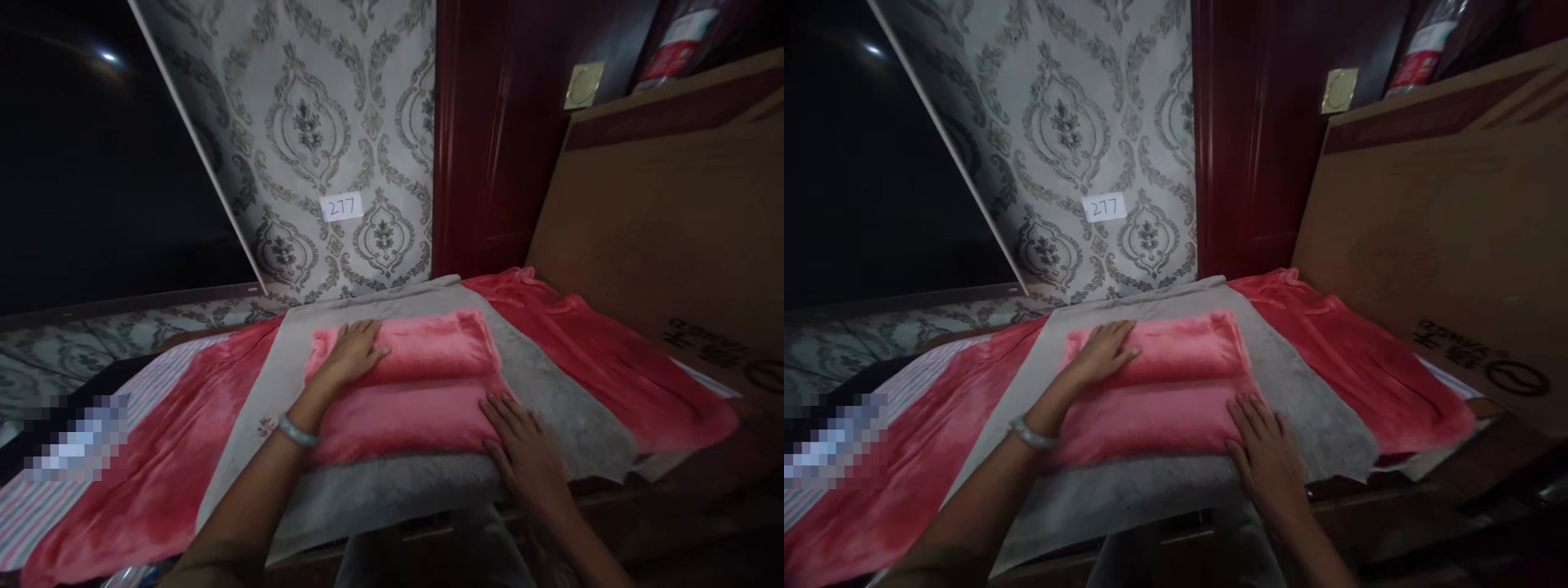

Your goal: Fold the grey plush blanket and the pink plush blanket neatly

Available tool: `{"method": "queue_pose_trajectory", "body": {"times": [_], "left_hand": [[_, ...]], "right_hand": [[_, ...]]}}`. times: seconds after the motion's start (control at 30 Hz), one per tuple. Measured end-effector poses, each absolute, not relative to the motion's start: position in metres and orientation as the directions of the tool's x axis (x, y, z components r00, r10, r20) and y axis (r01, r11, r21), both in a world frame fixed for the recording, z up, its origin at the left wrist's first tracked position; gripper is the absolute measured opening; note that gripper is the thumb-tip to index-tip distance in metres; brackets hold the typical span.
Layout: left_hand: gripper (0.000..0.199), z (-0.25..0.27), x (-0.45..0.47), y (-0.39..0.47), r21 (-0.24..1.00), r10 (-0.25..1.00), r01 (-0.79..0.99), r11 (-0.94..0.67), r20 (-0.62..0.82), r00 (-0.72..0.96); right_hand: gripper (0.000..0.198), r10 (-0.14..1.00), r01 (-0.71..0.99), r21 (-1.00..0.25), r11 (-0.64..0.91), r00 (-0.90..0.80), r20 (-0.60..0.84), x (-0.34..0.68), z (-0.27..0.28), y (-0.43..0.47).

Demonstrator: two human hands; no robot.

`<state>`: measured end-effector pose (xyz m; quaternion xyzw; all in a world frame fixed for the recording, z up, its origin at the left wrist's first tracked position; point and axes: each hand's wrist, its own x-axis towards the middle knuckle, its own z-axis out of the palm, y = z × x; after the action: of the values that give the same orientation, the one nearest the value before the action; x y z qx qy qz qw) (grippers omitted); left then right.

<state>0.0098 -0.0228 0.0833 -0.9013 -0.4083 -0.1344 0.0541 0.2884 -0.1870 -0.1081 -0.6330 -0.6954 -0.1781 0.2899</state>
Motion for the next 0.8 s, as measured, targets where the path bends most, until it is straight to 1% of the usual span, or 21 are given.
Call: {"method": "queue_pose_trajectory", "body": {"times": [0.07, 0.2, 0.3, 0.4, 0.5, 0.57, 0.63, 0.73, 0.8], "left_hand": [[0.058, 0.082, 0.017, -0.014, 0.013, 0.728, 0.750, -0.661, 0.254, 0.637], [0.052, 0.076, 0.019, -0.008, 0.016, 0.775, 0.795, -0.606, 0.236, 0.586], [0.052, 0.078, 0.018, -0.015, -0.028, 0.796, 0.824, -0.566, 0.238, 0.556], [0.043, 0.083, 0.016, -0.036, -0.109, 0.763, 0.800, -0.590, 0.248, 0.597], [0.038, 0.079, 0.009, -0.065, -0.141, 0.680, 0.729, -0.670, 0.277, 0.678], [0.043, 0.069, 0.000, -0.083, -0.135, 0.625, 0.685, -0.715, 0.314, 0.715], [0.055, 0.057, -0.011, -0.098, -0.136, 0.601, 0.674, -0.726, 0.349, 0.719], [0.076, 0.038, -0.029, -0.114, -0.173, 0.616, 0.707, -0.686, 0.379, 0.690], [0.080, 0.029, -0.040, -0.120, -0.199, 0.636, 0.738, -0.645, 0.396, 0.663]], "right_hand": [[0.049, 0.779, 0.985, -0.118, 0.129, -0.028, 0.627, 0.288, -0.107, -0.187], [0.049, 0.781, 0.982, -0.142, 0.126, -0.010, 0.625, 0.287, -0.106, -0.186], [0.048, 0.779, 0.978, -0.168, 0.123, 0.010, 0.627, 0.285, -0.105, -0.186], [0.047, 0.785, 0.973, -0.201, 0.115, 0.035, 0.619, 0.284, -0.103, -0.186], [0.047, 0.793, 0.962, -0.240, 0.127, 0.047, 0.607, 0.284, -0.101, -0.187], [0.047, 0.798, 0.953, -0.268, 0.143, 0.050, 0.601, 0.285, -0.099, -0.190], [0.045, 0.795, 0.942, -0.297, 0.158, 0.057, 0.604, 0.286, -0.096, -0.194], [0.037, 0.776, 0.922, -0.345, 0.178, 0.084, 0.625, 0.287, -0.091, -0.203], [0.034, 0.764, 0.901, -0.385, 0.198, 0.104, 0.636, 0.287, -0.087, -0.210]]}}
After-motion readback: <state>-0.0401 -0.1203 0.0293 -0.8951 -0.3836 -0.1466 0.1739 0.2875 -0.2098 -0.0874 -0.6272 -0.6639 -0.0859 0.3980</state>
